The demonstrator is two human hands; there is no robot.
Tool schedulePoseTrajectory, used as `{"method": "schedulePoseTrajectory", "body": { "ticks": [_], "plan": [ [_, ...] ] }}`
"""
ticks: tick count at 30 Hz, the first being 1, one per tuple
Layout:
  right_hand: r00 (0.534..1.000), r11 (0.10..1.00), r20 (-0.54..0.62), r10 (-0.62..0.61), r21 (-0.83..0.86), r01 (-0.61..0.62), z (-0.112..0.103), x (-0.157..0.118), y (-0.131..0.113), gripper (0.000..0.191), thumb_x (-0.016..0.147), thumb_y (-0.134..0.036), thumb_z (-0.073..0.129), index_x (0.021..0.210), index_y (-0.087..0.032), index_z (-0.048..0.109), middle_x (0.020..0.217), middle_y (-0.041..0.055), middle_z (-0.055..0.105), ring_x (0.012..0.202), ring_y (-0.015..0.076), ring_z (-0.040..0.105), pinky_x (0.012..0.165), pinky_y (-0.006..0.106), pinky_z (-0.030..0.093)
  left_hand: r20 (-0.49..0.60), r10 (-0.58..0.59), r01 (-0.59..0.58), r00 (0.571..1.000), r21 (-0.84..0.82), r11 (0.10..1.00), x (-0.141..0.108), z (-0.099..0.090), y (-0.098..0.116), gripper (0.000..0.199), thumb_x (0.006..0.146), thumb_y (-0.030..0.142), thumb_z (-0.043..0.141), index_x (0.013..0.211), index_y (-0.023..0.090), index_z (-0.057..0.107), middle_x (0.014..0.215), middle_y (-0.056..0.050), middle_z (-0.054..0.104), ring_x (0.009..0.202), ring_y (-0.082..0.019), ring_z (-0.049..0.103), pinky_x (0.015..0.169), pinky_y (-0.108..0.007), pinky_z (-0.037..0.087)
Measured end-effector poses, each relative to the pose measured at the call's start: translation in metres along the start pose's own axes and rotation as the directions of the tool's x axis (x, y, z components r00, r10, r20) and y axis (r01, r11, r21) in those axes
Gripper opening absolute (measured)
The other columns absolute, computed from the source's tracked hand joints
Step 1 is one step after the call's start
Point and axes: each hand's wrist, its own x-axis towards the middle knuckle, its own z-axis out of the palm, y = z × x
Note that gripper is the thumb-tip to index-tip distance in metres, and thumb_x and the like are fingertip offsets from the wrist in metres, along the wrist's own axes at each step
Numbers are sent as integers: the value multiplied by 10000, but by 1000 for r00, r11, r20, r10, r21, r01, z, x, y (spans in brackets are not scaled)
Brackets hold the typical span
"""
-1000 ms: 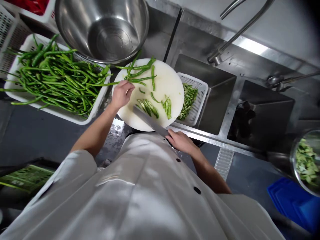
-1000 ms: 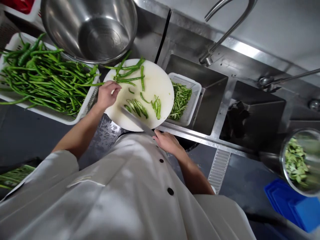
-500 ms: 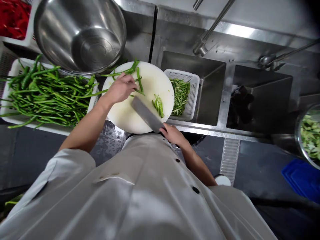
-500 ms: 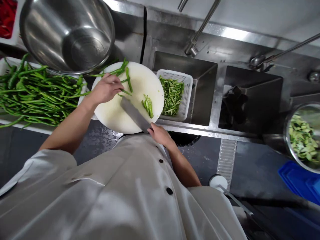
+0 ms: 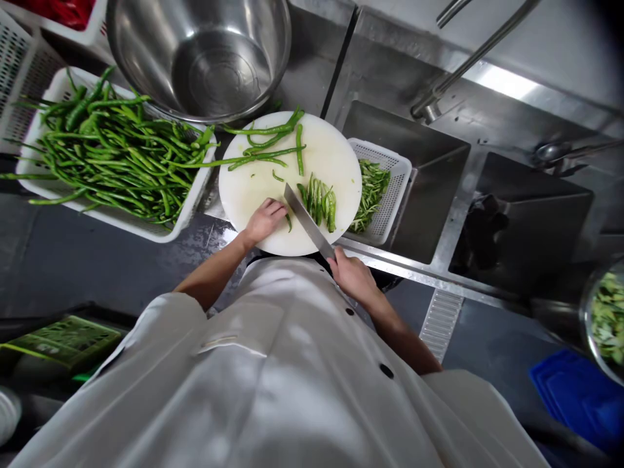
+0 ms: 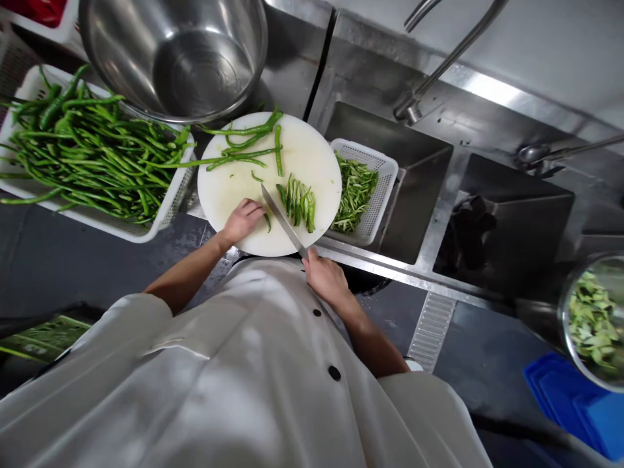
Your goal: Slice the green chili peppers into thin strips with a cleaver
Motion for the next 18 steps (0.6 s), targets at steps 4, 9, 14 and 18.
{"method": "schedulePoseTrajectory", "body": {
  "ticks": [4,9,14,18],
  "plan": [
    [1000,999,22,-20,42,19,-7,-7,2,425,1137,-391,364,1463,-157,505,1090,160,775,1021,317,731,797,335,453,-1,36,-36,999,3,999,-1,-4,-1,295,1033,85,423,1103,196,688,1101,-113,711,1029,-247,623,936,-416,557],
    [997,995,29,-73,76,71,-14,-24,15,344,1131,-383,393,1357,-191,566,1106,123,776,1033,304,719,797,318,431,-8,1,-1,1000,4,1000,-3,-1,-3,328,1029,97,396,1100,204,698,1069,-103,701,971,-245,617,925,-428,558],
    [994,989,17,-103,110,101,-8,-4,4,304,1122,-359,412,1298,-182,587,1095,134,776,1034,309,718,804,322,448,-20,-29,28,999,-46,999,-3,2,-3,343,1063,148,364,1131,211,695,1082,-100,705,994,-249,608,919,-418,557],
    [993,968,-68,-98,226,111,5,40,-16,306,1117,-321,421,1331,-157,565,1106,144,781,1006,288,737,847,327,487,-39,-55,50,998,-110,993,-3,4,2,341,1058,156,380,1111,221,711,1088,-108,720,1005,-251,621,919,-430,568]
  ]
}}
